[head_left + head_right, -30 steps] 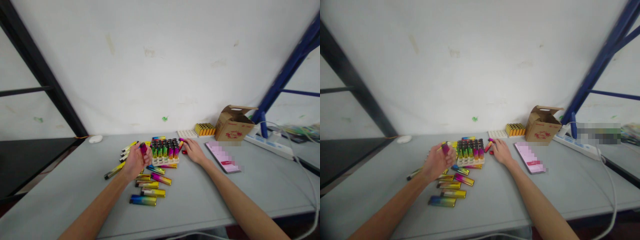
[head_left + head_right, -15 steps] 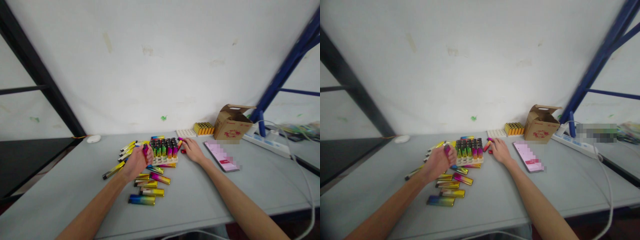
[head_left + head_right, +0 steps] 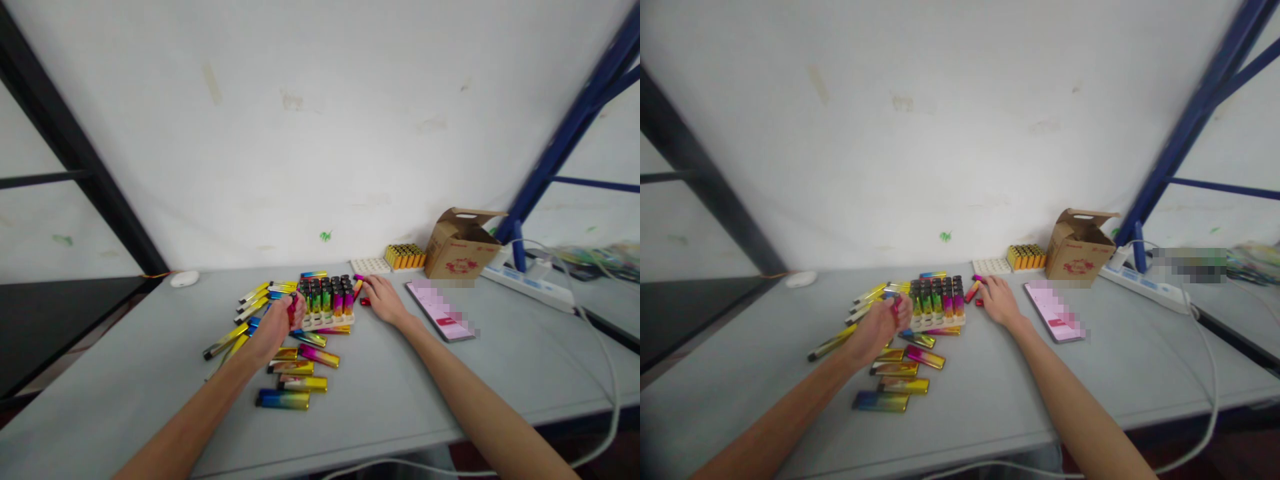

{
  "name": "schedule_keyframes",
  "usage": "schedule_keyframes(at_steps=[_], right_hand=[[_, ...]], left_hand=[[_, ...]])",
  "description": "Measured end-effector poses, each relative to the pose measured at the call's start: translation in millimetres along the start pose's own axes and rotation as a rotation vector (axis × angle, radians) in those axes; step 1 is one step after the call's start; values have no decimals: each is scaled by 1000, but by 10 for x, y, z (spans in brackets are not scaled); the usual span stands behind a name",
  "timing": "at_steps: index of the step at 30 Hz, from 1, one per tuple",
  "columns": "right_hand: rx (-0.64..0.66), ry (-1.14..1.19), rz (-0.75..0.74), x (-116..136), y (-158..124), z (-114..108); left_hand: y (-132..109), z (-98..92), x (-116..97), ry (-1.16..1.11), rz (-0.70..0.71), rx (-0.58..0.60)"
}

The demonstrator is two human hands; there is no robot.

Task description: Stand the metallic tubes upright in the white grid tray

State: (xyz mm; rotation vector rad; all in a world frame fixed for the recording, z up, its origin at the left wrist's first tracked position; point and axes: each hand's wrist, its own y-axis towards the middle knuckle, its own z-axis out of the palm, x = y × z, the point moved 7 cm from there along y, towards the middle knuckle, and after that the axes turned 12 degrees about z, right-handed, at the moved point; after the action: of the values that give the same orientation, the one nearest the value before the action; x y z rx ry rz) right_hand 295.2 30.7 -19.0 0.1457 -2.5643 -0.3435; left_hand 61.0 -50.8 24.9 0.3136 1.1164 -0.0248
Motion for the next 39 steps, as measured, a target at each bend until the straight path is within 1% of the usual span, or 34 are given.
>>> schedule_keyframes(at_steps=[8,15,19,23,26,29,31,32,34,36,37,39], right_hand=[[7,-4,1,-8,8,12],[4,-2,5,-14,15,22],[-1,1,5,-9,10,13],[-4,19,6,-9,7,-1],[-14,36,-7,-20,13,8],[-43,65,-19,-44,28,7],[-106,110,-28,-35,29,-68],[-160,145,-36,-10,19,-143],[-298,241,-72,99,-41,-362],[-404,355,-180,322,-164,-596],[-424,410,-258,470,-245,-692],[-390,444,-422,805,-422,-795]], left_hand=[[-19,8,9,-66,-28,-7],[-12,19,30,-126,-39,19],[7,10,15,-184,-44,19],[11,-8,-9,-254,-61,46],[11,-25,-27,-258,-53,55],[7,-23,-27,-221,-49,36],[-1,-16,-30,-164,-31,18],[-7,-10,-34,-127,-15,14],[-21,12,-39,-44,21,27],[-39,42,-21,55,33,62],[-48,57,-5,111,29,81],[-60,88,24,226,14,118]])
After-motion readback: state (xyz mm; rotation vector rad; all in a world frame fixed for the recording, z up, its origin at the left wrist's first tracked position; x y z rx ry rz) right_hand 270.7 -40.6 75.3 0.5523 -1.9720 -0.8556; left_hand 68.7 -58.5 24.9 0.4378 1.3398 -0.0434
